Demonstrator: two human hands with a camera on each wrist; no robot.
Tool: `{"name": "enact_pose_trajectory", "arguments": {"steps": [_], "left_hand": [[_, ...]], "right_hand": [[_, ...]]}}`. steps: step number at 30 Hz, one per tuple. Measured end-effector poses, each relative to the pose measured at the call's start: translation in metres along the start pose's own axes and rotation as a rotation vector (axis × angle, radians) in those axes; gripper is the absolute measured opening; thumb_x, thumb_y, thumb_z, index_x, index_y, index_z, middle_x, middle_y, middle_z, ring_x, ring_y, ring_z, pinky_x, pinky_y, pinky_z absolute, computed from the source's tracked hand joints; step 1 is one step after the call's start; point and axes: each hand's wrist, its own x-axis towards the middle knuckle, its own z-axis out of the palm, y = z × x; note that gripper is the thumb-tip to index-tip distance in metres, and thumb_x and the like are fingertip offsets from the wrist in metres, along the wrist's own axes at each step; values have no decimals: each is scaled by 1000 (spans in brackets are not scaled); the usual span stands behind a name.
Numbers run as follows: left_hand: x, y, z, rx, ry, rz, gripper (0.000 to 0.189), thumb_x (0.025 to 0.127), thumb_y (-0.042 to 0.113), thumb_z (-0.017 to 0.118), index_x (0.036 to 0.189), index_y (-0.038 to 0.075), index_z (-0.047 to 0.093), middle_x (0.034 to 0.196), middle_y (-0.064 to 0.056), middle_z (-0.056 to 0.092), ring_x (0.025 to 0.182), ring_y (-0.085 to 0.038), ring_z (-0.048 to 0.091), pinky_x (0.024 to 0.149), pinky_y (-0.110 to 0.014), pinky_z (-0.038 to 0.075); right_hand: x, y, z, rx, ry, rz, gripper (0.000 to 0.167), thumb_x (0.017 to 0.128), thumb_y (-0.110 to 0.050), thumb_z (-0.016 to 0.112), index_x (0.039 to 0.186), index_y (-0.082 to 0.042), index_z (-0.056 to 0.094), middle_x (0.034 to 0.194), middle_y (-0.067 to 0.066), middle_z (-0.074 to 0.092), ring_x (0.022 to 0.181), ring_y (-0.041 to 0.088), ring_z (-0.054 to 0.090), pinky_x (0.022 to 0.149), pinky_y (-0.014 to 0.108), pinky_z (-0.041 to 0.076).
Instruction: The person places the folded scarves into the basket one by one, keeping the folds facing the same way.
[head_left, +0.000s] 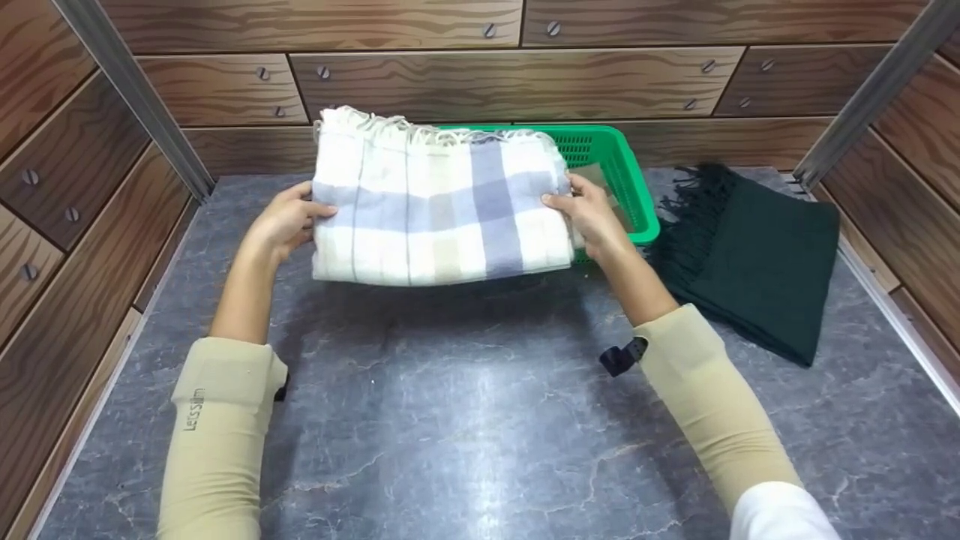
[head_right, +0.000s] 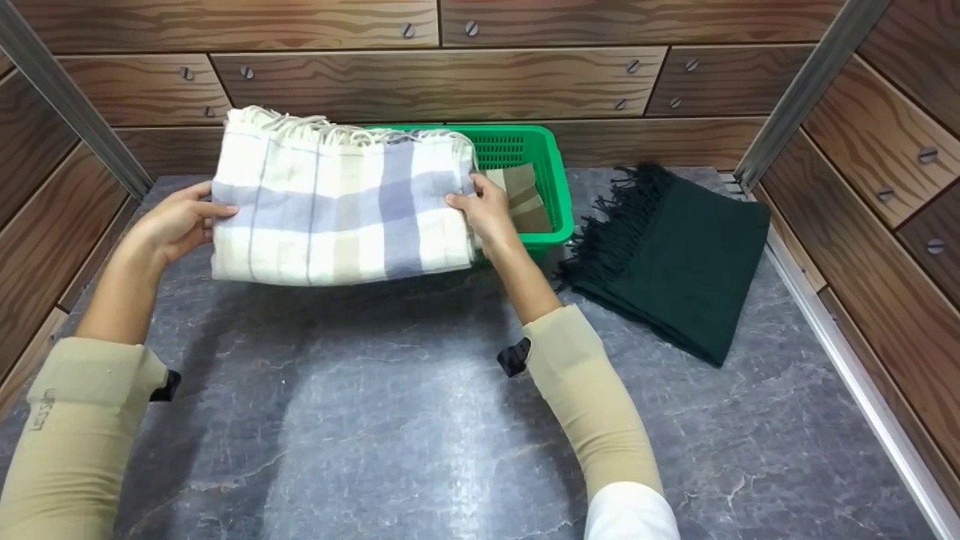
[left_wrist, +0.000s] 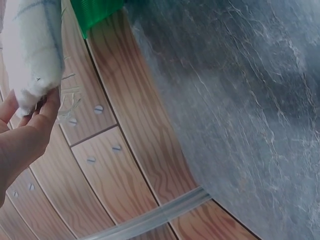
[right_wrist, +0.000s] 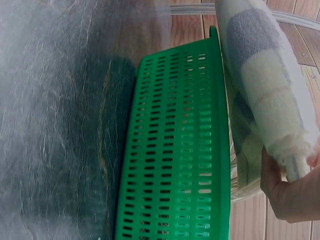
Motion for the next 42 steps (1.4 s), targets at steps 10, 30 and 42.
{"name": "enact_pose_trajectory", "arguments": {"steps": [10,30,42], "left_hand": [[6,2,11,-15,2,1,57,92,1,51,144,6,26,128,-12,42,112,-25,46,88,-36,40],[21,9,37,-15,-17,-8,59,91,0,53,143,7,28,130,-14,42,113,-26,46,91,-37,41],[34,9,50,-73,28,0,53,91,-1,51,141,7,34,125,-14,47,105,-24,50,85,-35,43]], "right_hand": [[2,-4,-16,13,-42,30,46,91,-9,58,134,-5,42,117,12,49,85,19,57,66,29,50],[9,-15,-49,-74,-68,178,76,91,-10,57,148,-12,8,151,8,11,121,23,36,85,30,42],[11,-20,-55,-30,5,235,78,90,-12,59,149,-18,7,151,6,13,112,21,44,78,30,46]]}}
